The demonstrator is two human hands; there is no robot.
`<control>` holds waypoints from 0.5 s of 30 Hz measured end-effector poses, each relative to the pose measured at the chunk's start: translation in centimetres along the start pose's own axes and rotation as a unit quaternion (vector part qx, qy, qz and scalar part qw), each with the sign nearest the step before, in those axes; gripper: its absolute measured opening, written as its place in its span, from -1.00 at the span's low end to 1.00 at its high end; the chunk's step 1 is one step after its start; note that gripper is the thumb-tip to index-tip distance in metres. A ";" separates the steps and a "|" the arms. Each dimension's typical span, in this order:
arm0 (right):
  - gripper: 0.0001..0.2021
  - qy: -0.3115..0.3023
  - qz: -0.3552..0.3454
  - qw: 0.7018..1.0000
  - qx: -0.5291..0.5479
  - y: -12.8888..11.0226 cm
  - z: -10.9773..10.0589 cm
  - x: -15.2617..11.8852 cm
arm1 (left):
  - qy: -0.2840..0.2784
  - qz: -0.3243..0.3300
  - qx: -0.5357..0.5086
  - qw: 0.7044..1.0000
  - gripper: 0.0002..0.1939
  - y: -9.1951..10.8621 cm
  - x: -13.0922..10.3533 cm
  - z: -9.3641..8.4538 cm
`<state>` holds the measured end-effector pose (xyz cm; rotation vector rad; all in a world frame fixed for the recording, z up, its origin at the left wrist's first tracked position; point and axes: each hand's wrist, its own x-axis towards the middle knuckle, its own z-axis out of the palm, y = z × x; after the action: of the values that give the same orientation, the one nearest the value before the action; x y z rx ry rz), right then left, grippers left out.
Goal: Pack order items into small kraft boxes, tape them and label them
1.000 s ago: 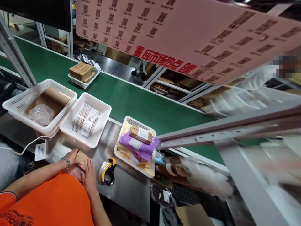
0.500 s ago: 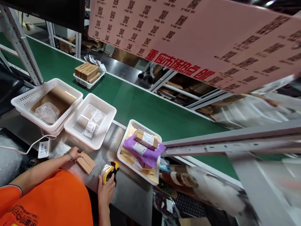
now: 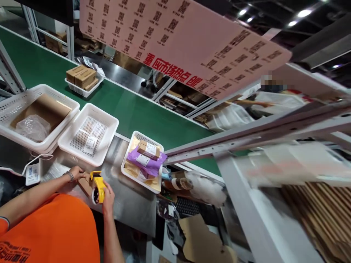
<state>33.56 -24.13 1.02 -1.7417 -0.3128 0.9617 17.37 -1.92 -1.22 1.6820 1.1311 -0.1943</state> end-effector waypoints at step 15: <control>-0.27 0.014 -0.120 0.991 -0.055 1.0 2.9 1.8 | 0.083 -0.030 -0.113 0.990 -0.37 0.5 -1.9 -0.6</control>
<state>32.35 -21.45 -0.96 -1.7685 -0.5535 0.7559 16.50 -2.52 0.49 1.4838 1.2773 0.0367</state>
